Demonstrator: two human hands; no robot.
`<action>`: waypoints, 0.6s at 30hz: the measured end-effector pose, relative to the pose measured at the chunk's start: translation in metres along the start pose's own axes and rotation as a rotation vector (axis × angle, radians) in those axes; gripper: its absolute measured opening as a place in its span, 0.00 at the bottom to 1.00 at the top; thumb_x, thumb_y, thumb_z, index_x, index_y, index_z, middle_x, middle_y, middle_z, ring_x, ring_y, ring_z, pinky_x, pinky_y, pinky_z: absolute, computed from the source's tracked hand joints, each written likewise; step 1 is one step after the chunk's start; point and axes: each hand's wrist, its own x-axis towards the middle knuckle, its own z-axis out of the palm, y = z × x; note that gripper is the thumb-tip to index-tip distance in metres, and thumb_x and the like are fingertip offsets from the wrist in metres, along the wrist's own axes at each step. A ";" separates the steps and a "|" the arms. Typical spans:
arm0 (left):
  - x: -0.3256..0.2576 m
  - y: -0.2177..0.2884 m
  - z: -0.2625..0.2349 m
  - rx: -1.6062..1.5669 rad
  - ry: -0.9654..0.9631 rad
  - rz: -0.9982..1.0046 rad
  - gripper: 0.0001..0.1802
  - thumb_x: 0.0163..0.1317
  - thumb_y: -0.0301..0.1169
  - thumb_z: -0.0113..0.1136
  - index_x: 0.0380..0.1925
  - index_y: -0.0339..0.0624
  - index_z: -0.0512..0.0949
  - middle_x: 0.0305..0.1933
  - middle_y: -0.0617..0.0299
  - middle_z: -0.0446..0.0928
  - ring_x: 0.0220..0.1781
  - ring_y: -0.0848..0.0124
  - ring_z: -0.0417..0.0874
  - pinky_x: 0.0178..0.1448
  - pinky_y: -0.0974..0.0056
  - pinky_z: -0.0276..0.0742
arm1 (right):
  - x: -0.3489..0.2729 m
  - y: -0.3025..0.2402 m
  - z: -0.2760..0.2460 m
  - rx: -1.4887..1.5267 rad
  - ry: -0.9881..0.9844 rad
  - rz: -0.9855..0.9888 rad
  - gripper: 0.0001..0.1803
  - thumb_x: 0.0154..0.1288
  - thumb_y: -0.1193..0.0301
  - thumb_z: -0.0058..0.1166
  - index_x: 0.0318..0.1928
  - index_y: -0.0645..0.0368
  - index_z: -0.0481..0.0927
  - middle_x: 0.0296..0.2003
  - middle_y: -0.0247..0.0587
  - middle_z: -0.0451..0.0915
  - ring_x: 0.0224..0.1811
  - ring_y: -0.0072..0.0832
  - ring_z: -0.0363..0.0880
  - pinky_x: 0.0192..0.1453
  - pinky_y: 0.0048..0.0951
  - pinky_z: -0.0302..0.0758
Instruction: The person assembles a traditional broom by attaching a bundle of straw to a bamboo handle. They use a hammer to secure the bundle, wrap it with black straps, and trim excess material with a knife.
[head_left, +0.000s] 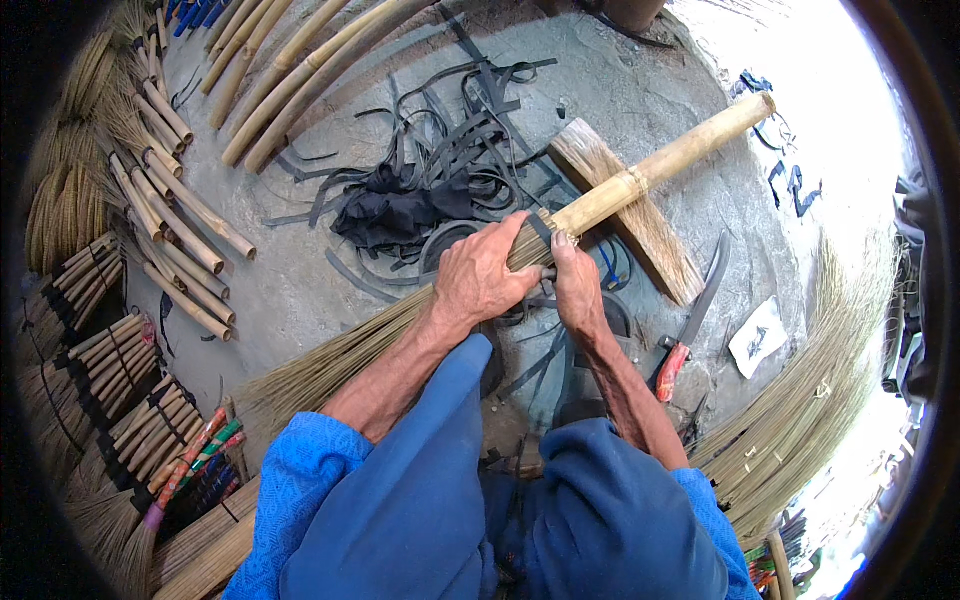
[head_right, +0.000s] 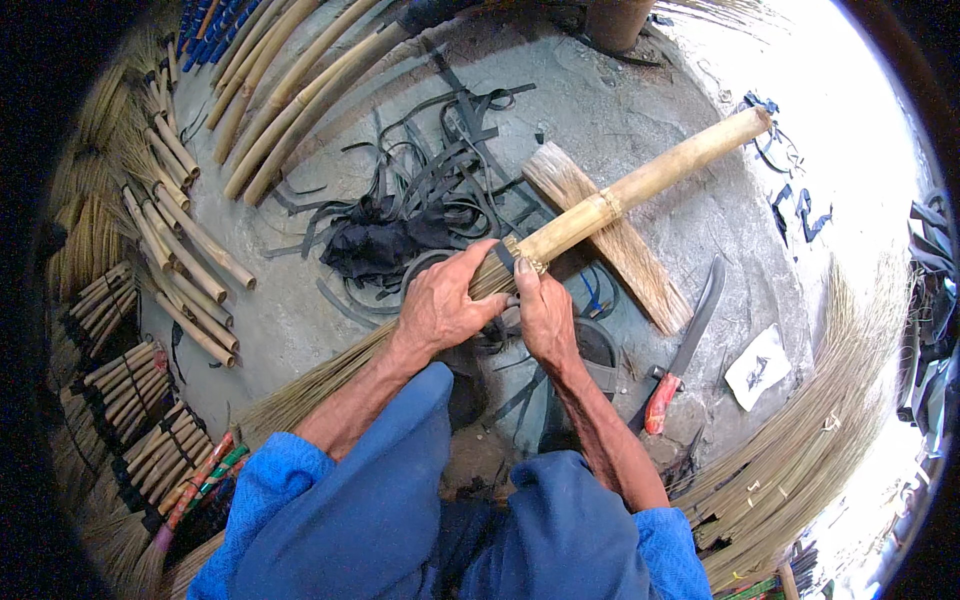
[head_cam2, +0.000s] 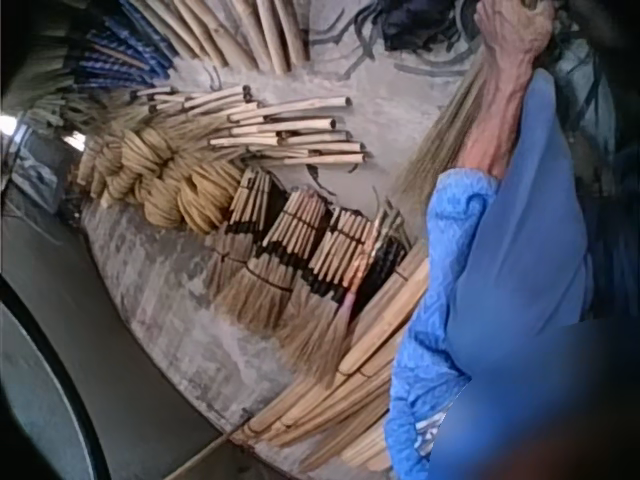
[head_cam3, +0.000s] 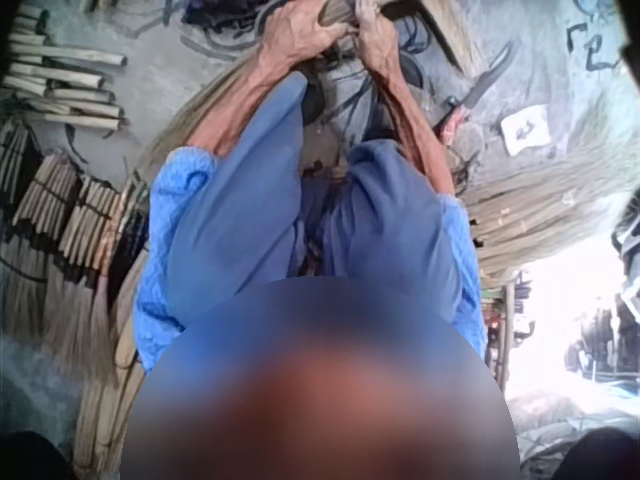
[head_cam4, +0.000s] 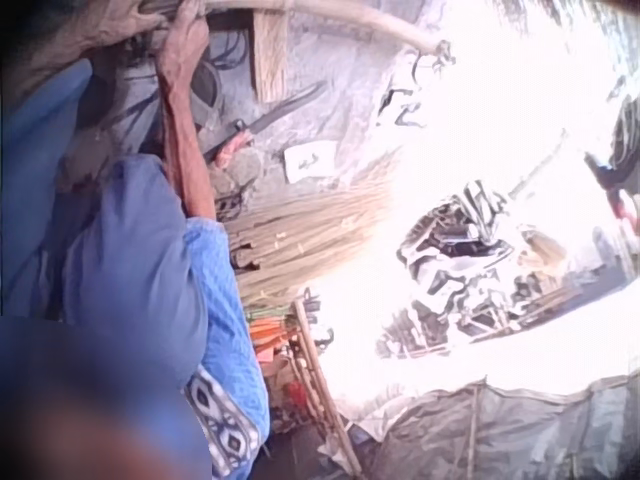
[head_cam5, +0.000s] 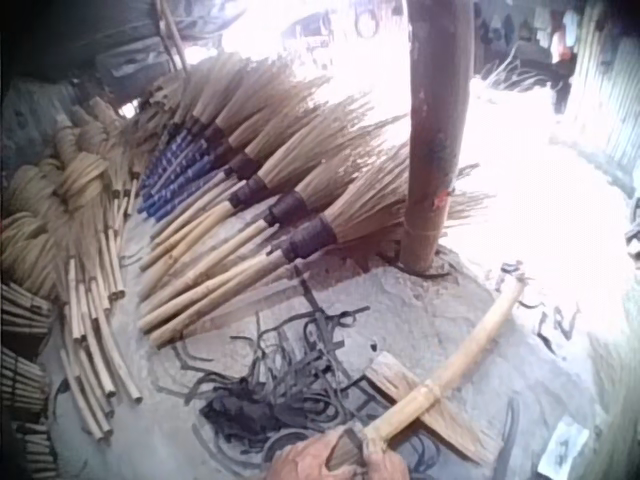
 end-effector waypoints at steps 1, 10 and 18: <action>0.000 0.000 0.000 0.002 0.019 0.016 0.42 0.61 0.43 0.76 0.75 0.43 0.75 0.59 0.39 0.89 0.59 0.34 0.91 0.61 0.35 0.87 | 0.001 -0.001 0.000 0.004 -0.024 0.009 0.45 0.89 0.37 0.36 0.55 0.74 0.85 0.44 0.72 0.87 0.50 0.63 0.87 0.59 0.54 0.78; 0.026 0.001 -0.016 0.056 -0.196 -0.102 0.43 0.54 0.45 0.79 0.71 0.48 0.76 0.50 0.36 0.91 0.55 0.35 0.92 0.59 0.38 0.86 | -0.023 -0.006 -0.013 -0.145 -0.060 -0.073 0.31 0.89 0.47 0.47 0.55 0.69 0.80 0.42 0.69 0.84 0.46 0.67 0.84 0.55 0.57 0.78; 0.018 0.014 0.003 0.192 -0.047 -0.134 0.36 0.53 0.41 0.79 0.63 0.46 0.78 0.50 0.39 0.91 0.52 0.34 0.92 0.55 0.34 0.86 | -0.046 -0.012 -0.029 -0.224 -0.006 -0.531 0.14 0.85 0.64 0.58 0.49 0.66 0.81 0.47 0.49 0.76 0.52 0.45 0.79 0.59 0.45 0.78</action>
